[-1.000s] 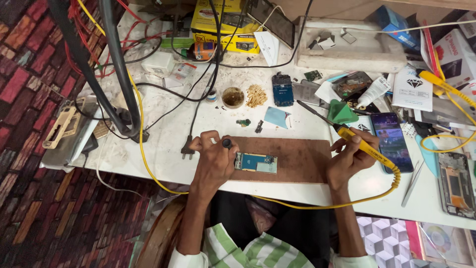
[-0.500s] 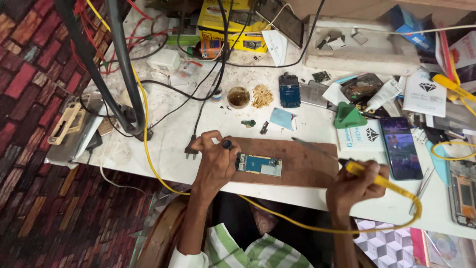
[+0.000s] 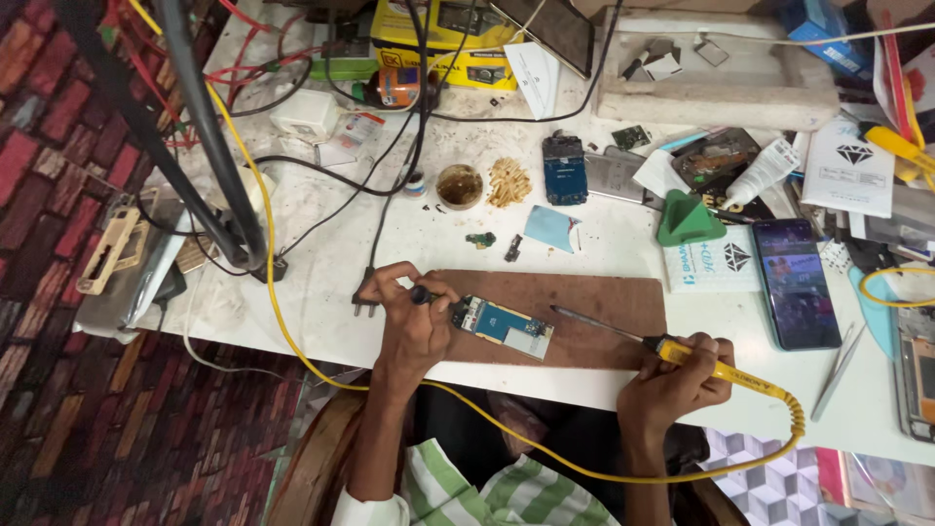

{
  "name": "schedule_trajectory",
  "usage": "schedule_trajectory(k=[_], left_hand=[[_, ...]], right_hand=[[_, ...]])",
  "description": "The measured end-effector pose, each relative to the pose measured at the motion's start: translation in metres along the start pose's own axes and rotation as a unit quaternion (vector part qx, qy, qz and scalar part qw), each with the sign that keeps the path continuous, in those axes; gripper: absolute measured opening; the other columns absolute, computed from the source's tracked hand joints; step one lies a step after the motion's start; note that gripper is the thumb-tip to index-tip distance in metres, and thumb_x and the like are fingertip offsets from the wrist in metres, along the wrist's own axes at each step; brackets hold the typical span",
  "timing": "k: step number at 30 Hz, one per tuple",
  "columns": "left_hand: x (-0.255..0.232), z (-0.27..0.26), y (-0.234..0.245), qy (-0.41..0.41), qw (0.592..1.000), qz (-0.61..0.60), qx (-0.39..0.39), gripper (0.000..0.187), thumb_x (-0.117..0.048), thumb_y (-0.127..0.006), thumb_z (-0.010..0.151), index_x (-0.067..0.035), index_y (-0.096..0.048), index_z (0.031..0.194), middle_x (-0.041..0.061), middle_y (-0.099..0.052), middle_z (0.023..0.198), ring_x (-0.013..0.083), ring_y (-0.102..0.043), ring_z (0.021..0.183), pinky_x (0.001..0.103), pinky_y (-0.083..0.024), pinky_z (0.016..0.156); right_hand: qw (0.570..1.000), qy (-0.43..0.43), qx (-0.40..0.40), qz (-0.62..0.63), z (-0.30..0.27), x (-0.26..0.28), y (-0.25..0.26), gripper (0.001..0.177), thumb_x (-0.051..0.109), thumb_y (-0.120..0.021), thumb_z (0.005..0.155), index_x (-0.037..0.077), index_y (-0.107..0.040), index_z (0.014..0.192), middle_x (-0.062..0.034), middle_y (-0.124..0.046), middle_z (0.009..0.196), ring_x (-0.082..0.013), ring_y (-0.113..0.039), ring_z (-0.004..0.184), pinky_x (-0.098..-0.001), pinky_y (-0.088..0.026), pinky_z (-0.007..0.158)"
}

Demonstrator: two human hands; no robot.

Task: The person uses a soldering iron and tweezers to work on a small blue circuit board placed on a cork mat. They repeatedly apply heat to specific points on the board while holding it steady, occasionally adjusting the board's position.

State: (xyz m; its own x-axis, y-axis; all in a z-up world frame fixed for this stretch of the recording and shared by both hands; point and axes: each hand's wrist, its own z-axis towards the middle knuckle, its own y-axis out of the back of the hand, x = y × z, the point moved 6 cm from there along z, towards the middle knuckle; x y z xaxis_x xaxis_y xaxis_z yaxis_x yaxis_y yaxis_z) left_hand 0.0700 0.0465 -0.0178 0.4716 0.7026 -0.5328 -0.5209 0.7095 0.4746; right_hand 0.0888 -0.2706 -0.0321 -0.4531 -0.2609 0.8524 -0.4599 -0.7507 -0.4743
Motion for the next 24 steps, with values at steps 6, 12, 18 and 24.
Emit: schedule_trajectory(k=[6,12,18,24], left_hand=[[0.011,-0.013,-0.006,0.027,0.999,-0.045,0.001,0.019,-0.008,-0.046,0.111,0.002,-0.053,0.097,0.017,-0.047,0.110,0.0261,-0.046,0.108,0.044,-0.059,0.097],[-0.010,-0.010,0.000,-0.067,0.992,0.109,-0.011,0.015,-0.012,-0.057,0.099,-0.006,-0.065,0.088,0.003,-0.061,0.091,0.0278,-0.044,0.103,0.052,-0.032,0.096],[-0.007,-0.007,0.004,-0.042,0.997,0.048,-0.038,0.026,-0.017,-0.048,0.107,-0.010,-0.060,0.085,0.003,-0.064,0.086,0.0250,-0.050,0.097,0.047,-0.032,0.094],[-0.007,-0.011,0.008,-0.049,0.997,0.011,-0.058,0.034,-0.027,-0.043,0.110,-0.011,-0.056,0.083,0.001,-0.062,0.079,0.0223,-0.053,0.086,0.045,-0.032,0.094]], right_hand=[[1.000,-0.026,-0.013,0.009,0.002,-0.004,0.008,0.027,0.013,-0.048,0.108,0.007,-0.044,0.083,0.0014,-0.041,0.062,-0.0051,-0.033,0.043,-0.0227,-0.029,0.038],[1.000,-0.021,0.002,0.005,0.003,-0.004,0.005,0.025,0.013,-0.049,0.108,0.008,-0.043,0.084,0.0007,-0.044,0.067,-0.0052,-0.033,0.044,-0.0230,-0.028,0.039],[1.000,-0.009,-0.017,-0.011,0.001,-0.003,0.009,0.029,0.020,-0.050,0.111,0.007,-0.045,0.085,0.0000,-0.042,0.063,-0.0065,-0.035,0.041,-0.0230,-0.027,0.037],[1.000,0.019,-0.010,-0.007,-0.001,-0.002,0.009,0.031,0.020,-0.050,0.112,0.007,-0.043,0.085,-0.0010,-0.042,0.067,-0.0085,-0.036,0.043,-0.0241,-0.028,0.039]])
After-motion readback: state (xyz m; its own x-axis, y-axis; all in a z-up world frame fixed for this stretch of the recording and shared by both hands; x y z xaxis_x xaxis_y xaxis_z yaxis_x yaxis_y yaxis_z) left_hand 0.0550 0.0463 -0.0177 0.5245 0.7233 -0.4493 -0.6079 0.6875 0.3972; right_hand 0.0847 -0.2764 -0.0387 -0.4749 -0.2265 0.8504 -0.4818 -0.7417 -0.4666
